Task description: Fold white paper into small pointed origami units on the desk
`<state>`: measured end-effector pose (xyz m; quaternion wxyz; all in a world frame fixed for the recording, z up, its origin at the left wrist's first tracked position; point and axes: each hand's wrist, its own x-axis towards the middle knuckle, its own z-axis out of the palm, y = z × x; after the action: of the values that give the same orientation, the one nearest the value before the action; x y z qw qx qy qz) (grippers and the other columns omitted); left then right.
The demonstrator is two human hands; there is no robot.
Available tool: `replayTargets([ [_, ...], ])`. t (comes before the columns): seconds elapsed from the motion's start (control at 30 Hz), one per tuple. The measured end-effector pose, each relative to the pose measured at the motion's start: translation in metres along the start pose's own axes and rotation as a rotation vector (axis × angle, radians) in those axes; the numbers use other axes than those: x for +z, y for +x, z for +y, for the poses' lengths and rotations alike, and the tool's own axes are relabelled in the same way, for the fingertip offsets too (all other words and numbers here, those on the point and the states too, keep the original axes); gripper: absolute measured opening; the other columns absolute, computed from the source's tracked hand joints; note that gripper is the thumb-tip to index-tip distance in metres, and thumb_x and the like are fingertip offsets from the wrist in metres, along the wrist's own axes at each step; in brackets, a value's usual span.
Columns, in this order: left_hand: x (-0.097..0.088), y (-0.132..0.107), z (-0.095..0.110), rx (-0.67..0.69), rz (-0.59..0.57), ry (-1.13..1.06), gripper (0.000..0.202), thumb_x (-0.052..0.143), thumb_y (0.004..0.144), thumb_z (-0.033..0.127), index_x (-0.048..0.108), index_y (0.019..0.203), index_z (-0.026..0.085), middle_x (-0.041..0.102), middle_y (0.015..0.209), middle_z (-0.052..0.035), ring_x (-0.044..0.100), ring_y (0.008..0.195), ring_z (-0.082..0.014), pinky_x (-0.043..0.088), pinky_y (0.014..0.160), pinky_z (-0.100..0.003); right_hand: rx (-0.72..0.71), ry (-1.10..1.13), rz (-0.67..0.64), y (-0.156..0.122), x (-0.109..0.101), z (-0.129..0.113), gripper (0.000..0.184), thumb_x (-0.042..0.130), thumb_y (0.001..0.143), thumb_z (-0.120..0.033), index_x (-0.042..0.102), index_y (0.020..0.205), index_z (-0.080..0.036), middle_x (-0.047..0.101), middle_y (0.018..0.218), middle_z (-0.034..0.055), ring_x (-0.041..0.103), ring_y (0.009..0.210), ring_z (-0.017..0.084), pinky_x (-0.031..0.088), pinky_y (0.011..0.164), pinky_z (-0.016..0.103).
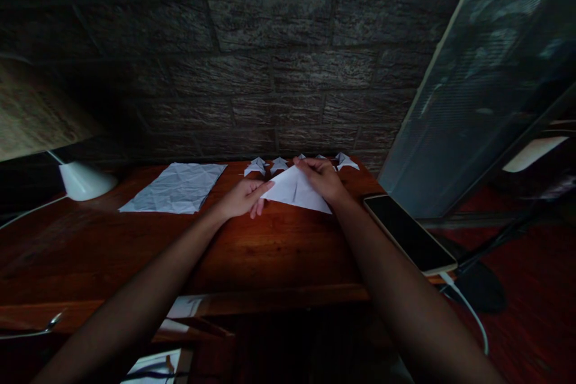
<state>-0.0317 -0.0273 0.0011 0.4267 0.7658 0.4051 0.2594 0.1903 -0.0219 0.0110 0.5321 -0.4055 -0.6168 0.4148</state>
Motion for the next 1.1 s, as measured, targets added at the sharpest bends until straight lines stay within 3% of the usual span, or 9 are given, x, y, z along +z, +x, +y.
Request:
replayTargets([
  [0.2,-0.014,0.004,-0.011,-0.024,-0.086,-0.056,0.053,0.049,0.089,0.063,0.060,0.070,0.015,0.070,0.058,-0.0054,0.064,0.046,-0.0123,0.047,0.047,-0.021,0.037,-0.080,0.018,0.005,-0.009,0.009,0.047,0.067,0.074,-0.064,0.070,0.071,-0.016,0.060,0.062,-0.0009,0.046,0.055,0.011,0.033,0.049,0.023],
  [0.37,-0.032,-0.002,-0.019,-0.024,-0.201,-0.126,0.049,0.062,0.082,0.061,0.074,0.089,0.014,0.078,0.091,-0.0149,0.074,0.075,-0.0182,0.056,0.070,-0.027,0.036,-0.156,0.015,0.005,-0.015,0.007,0.049,0.066,0.072,-0.065,0.070,0.068,-0.016,0.059,0.061,-0.0006,0.046,0.054,0.011,0.033,0.049,0.023],
  [0.5,-0.054,-0.012,-0.025,-0.108,-0.303,-0.166,0.048,0.066,0.079,0.061,0.075,0.086,0.014,0.077,0.087,-0.0162,0.074,0.077,-0.0226,0.057,0.074,-0.034,-0.010,-0.163,0.174,0.005,-0.030,0.000,0.052,0.064,0.072,-0.068,0.065,0.063,-0.017,0.055,0.057,-0.0017,0.041,0.052,0.011,0.030,0.047,0.024],
  [0.57,-0.060,-0.012,-0.025,-0.070,-0.117,-0.116,0.048,0.072,0.074,0.058,0.074,0.096,0.016,0.077,0.097,-0.0141,0.073,0.083,-0.0219,0.056,0.075,-0.033,-0.005,-0.169,0.252,0.002,-0.035,-0.004,0.053,0.064,0.072,-0.068,0.063,0.061,-0.017,0.053,0.056,-0.0018,0.040,0.051,0.010,0.029,0.047,0.024],
  [0.63,-0.057,-0.007,-0.019,0.084,0.333,-0.129,0.053,0.072,0.073,0.057,0.070,0.108,0.017,0.074,0.110,-0.0130,0.069,0.099,-0.0220,0.054,0.085,-0.034,0.040,-0.177,0.157,-0.002,-0.033,-0.007,0.053,0.065,0.072,-0.068,0.063,0.061,-0.016,0.055,0.056,-0.0011,0.041,0.052,0.010,0.030,0.047,0.025],
  [0.7,-0.046,0.002,-0.006,0.190,0.457,-0.208,0.061,0.072,0.074,0.053,0.064,0.121,0.016,0.070,0.122,-0.0151,0.065,0.109,-0.0227,0.050,0.094,-0.036,0.061,-0.175,0.015,-0.005,-0.022,-0.009,0.052,0.066,0.073,-0.065,0.068,0.066,-0.014,0.058,0.059,0.0001,0.044,0.053,0.011,0.033,0.049,0.025],
  [0.87,-0.004,0.021,0.031,0.222,-0.125,-0.146,0.047,0.084,0.060,0.037,0.072,0.101,0.017,0.076,0.097,-0.0056,0.067,0.088,-0.0201,0.052,0.082,-0.031,0.005,-0.291,-0.160,-0.005,0.011,-0.025,0.046,0.061,0.080,-0.060,0.074,0.076,-0.016,0.067,0.069,0.0000,0.053,0.060,0.013,0.042,0.056,0.024],
  [1.0,0.011,0.026,0.031,0.094,-0.074,-0.268,0.037,0.084,0.059,0.036,0.073,0.087,0.016,0.075,0.084,-0.0029,0.066,0.074,-0.0187,0.050,0.066,-0.027,-0.071,-0.479,-0.219,-0.022,-0.010,-0.050,0.040,0.049,0.093,-0.051,0.073,0.096,-0.020,0.074,0.096,0.0034,0.066,0.085,0.019,0.050,0.074,0.028],
  [1.1,0.015,0.028,0.015,-0.040,0.022,-0.474,0.041,0.083,0.061,0.043,0.073,0.089,0.015,0.075,0.078,-0.0045,0.063,0.062,-0.0169,0.048,0.057,-0.027,-0.081,-0.904,0.066,-0.058,-0.056,-0.059,0.043,0.053,0.092,-0.047,0.064,0.122,-0.019,0.069,0.119,0.0135,0.064,0.107,0.026,0.048,0.092,0.037],
])
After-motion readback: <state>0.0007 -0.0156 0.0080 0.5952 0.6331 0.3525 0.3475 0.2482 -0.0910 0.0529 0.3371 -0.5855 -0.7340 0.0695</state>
